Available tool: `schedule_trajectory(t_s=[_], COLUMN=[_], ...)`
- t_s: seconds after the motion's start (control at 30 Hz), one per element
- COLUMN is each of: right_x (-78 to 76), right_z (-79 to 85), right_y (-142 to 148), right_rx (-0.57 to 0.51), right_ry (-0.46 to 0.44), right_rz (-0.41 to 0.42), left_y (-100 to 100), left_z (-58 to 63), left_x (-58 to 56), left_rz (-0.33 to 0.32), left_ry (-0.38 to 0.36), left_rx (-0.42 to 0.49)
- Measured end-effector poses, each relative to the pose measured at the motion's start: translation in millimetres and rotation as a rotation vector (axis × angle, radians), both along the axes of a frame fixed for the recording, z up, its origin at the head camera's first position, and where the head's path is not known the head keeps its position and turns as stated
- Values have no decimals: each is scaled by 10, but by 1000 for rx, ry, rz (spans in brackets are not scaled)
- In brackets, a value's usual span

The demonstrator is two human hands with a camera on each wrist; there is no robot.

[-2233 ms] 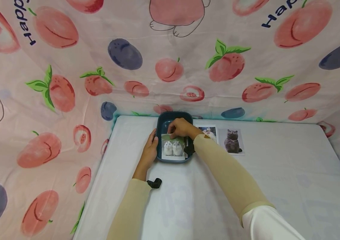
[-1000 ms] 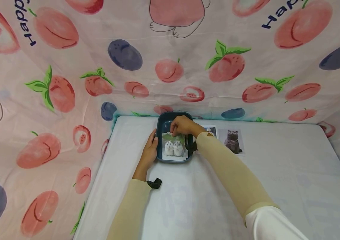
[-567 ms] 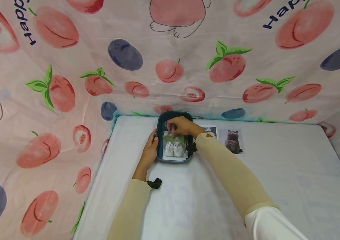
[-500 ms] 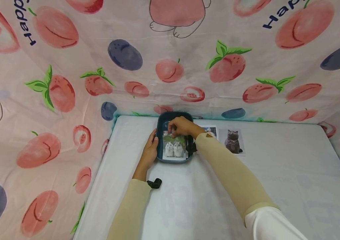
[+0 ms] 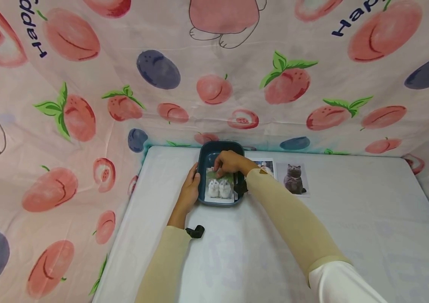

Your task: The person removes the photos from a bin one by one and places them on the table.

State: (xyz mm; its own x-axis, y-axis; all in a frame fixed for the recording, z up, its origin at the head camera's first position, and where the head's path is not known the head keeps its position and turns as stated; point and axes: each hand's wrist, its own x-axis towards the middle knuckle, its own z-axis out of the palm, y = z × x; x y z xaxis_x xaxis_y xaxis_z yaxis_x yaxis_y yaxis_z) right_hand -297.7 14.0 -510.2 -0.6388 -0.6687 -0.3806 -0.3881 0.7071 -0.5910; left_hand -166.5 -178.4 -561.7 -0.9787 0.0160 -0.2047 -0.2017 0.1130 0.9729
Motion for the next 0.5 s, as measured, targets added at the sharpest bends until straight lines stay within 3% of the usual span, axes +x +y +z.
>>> schedule_trajectory(t_s=[0.23,0.5], right_x=[18,46], right_z=[-9,6], right_y=[-10,-25], right_rx=[47,72], right_ry=[33,-13], right_rz=[-20,-31], left_y=[-10,-13], left_z=[5,8], left_x=[6,12], left_rz=[-16,-10], left_ry=[-3,-4], left_rx=[-9,-17])
